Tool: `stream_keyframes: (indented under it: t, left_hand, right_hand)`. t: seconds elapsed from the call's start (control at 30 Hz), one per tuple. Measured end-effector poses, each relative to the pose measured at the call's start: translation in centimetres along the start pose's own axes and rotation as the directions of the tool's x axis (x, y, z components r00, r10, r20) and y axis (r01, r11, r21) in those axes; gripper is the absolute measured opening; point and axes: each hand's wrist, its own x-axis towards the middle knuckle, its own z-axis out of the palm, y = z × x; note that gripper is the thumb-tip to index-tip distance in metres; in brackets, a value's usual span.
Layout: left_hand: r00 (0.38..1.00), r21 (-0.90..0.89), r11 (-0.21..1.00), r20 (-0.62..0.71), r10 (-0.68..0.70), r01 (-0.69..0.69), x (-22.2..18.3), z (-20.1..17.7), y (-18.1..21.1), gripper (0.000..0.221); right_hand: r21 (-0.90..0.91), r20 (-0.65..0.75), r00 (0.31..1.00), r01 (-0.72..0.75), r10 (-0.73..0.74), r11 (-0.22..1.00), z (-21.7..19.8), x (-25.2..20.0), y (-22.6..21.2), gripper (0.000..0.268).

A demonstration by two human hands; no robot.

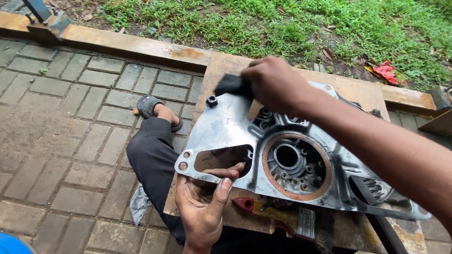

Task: The person removes debris from a metal engine component by hand, then uses a brush and a wire brush to scrub the surfaces, and finally wipes the part with a cloth.

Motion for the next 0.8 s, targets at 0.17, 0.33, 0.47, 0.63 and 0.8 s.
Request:
stream_keyframes:
  t: [0.17,0.33,0.47,0.63,0.8]
  left_hand:
    - [1.000,0.052,0.999,-0.002,0.017,-0.017,-0.3,0.1,0.4,0.068]
    - [0.999,0.035,0.999,-0.021,0.029,-0.028,-0.1,0.1,-0.1,0.070]
    - [1.000,0.044,0.999,-0.021,-0.005,0.006,0.1,0.0,-0.3,0.076]
    - [0.999,0.085,0.996,-0.034,-0.009,0.011,0.0,0.1,-0.2,0.076]
    - [0.998,0.068,0.996,-0.031,-0.063,0.065,-0.1,-0.1,-0.2,0.065]
  right_hand:
    - [0.140,-0.173,0.927,0.359,-0.334,0.923,-0.5,-1.4,0.8,0.030]
    - [-0.339,0.214,0.868,-0.365,0.449,0.867,-3.7,-4.0,8.5,0.032]
    - [-0.264,0.244,0.789,-0.506,0.564,0.821,-5.5,-6.4,9.6,0.037]
    - [-0.478,-0.051,0.949,-0.296,0.310,0.827,-6.5,-8.5,11.4,0.027]
    - [-0.361,-0.307,0.935,0.057,-0.176,0.931,-6.1,-10.0,8.9,0.027]
